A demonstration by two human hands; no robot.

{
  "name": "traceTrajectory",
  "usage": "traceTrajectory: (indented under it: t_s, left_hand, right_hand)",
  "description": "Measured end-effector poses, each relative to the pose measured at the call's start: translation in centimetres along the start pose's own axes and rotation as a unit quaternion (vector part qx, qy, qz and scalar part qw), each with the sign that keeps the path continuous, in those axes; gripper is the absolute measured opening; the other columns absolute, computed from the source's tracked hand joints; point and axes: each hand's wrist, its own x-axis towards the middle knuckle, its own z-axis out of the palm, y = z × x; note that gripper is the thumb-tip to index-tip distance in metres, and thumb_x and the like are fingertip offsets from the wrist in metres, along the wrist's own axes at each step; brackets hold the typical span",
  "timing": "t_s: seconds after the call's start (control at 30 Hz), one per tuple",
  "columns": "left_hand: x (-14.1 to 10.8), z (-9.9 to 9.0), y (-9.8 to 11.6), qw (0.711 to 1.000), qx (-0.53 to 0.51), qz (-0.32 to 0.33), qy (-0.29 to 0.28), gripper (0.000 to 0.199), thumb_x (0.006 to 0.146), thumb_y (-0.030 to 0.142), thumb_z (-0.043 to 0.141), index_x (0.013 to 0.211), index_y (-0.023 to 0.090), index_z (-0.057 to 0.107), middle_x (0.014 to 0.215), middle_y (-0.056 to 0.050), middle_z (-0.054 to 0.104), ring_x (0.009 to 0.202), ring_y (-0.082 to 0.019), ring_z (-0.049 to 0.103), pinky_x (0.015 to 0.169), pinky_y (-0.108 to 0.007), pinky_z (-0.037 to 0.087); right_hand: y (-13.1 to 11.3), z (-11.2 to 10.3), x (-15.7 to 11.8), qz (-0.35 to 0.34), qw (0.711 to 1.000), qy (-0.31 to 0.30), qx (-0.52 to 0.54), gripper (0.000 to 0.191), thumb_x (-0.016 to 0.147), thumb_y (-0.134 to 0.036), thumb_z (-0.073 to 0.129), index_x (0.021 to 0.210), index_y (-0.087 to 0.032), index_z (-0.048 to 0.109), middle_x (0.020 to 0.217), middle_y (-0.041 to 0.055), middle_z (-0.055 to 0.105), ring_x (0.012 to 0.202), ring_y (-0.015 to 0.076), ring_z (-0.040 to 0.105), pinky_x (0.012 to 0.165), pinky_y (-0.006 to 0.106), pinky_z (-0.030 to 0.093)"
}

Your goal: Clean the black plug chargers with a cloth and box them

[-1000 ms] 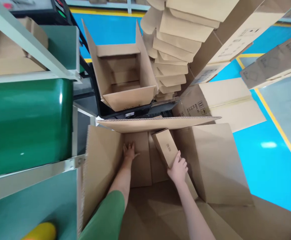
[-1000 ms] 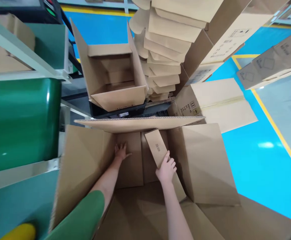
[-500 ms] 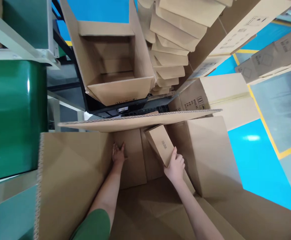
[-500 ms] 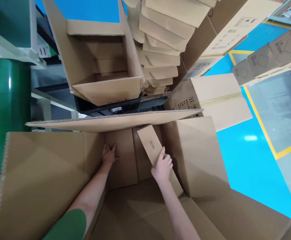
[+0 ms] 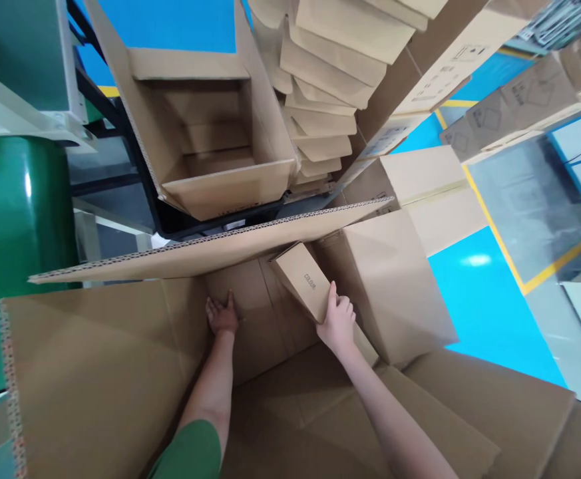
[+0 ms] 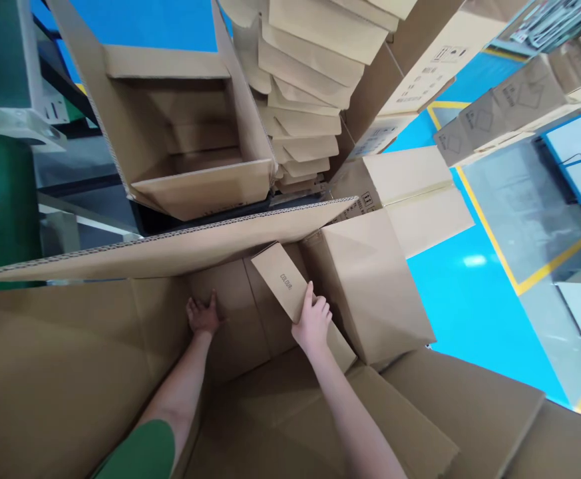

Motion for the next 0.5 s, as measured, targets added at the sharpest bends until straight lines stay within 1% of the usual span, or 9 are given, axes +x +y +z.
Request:
traceTrajectory:
  t_s: [0.1, 0.17, 0.27, 0.33, 0.4, 0.5]
  left_hand:
    - [0.1, 0.1, -0.1, 1.000, -0.003, 0.001, -0.003, 0.064, 0.094, 0.046, 0.063, 0.150, 0.024, 0.042, 0.163, -0.012, 0.030, 0.149, -0.037, 0.029, 0.120, -0.067, 0.021]
    - [0.2, 0.2, -0.2, 1.000, -0.003, 0.003, -0.005, 0.064, 0.094, 0.045, 0.063, 0.150, 0.024, 0.042, 0.163, -0.012, 0.031, 0.148, -0.037, 0.030, 0.120, -0.067, 0.023]
    - [0.4, 0.5, -0.2, 1.000, -0.001, 0.008, -0.006, 0.059, 0.094, 0.042, 0.064, 0.146, 0.023, 0.046, 0.159, -0.012, 0.037, 0.144, -0.036, 0.037, 0.117, -0.065, 0.030]
    - [0.6, 0.7, -0.3, 1.000, 0.002, 0.011, -0.005, 0.055, 0.094, 0.041, 0.065, 0.143, 0.022, 0.049, 0.155, -0.013, 0.042, 0.140, -0.034, 0.043, 0.114, -0.063, 0.036]
    - [0.7, 1.0, -0.3, 1.000, 0.003, 0.014, -0.003, 0.054, 0.094, 0.040, 0.065, 0.142, 0.021, 0.050, 0.153, -0.013, 0.044, 0.138, -0.034, 0.046, 0.112, -0.061, 0.039]
    - [0.9, 1.3, -0.4, 1.000, 0.001, 0.017, 0.003, 0.054, 0.094, 0.039, 0.065, 0.143, 0.021, 0.049, 0.154, -0.013, 0.043, 0.138, -0.034, 0.045, 0.113, -0.062, 0.039]
  right_hand:
    - [1.0, -0.3, -0.2, 0.009, 1.000, 0.009, 0.003, 0.112, 0.077, -0.039, 0.073, 0.161, -0.018, 0.002, 0.121, 0.0169, 0.044, 0.110, 0.0335, 0.049, 0.094, 0.044, 0.040]
    - [1.9, -0.3, -0.4, 0.015, 1.000, 0.013, 0.004, 0.113, 0.078, -0.042, 0.073, 0.161, -0.018, -0.001, 0.122, 0.0164, 0.045, 0.110, 0.0332, 0.050, 0.096, 0.045, 0.041]
    - [3.2, 0.2, -1.0, 0.020, 1.000, 0.017, 0.004, 0.113, 0.081, -0.045, 0.070, 0.161, -0.019, -0.005, 0.121, 0.0151, 0.046, 0.110, 0.0323, 0.051, 0.096, 0.043, 0.042]
    - [3.6, 0.7, -1.3, 0.026, 0.999, 0.019, 0.001, 0.111, 0.082, -0.046, 0.068, 0.161, -0.017, -0.004, 0.120, 0.0154, 0.047, 0.109, 0.0323, 0.052, 0.096, 0.043, 0.043]
    - [3.5, 1.0, -1.2, 0.036, 0.999, 0.023, -0.009, 0.110, 0.082, -0.045, 0.068, 0.160, -0.013, -0.002, 0.120, 0.0173, 0.048, 0.109, 0.0336, 0.053, 0.095, 0.044, 0.044]
    - [2.1, 0.9, 0.0, 0.049, 0.998, 0.031, -0.030, 0.116, 0.078, -0.045, 0.073, 0.159, -0.004, 0.000, 0.119, 0.0231, 0.049, 0.107, 0.0387, 0.055, 0.091, 0.050, 0.045]
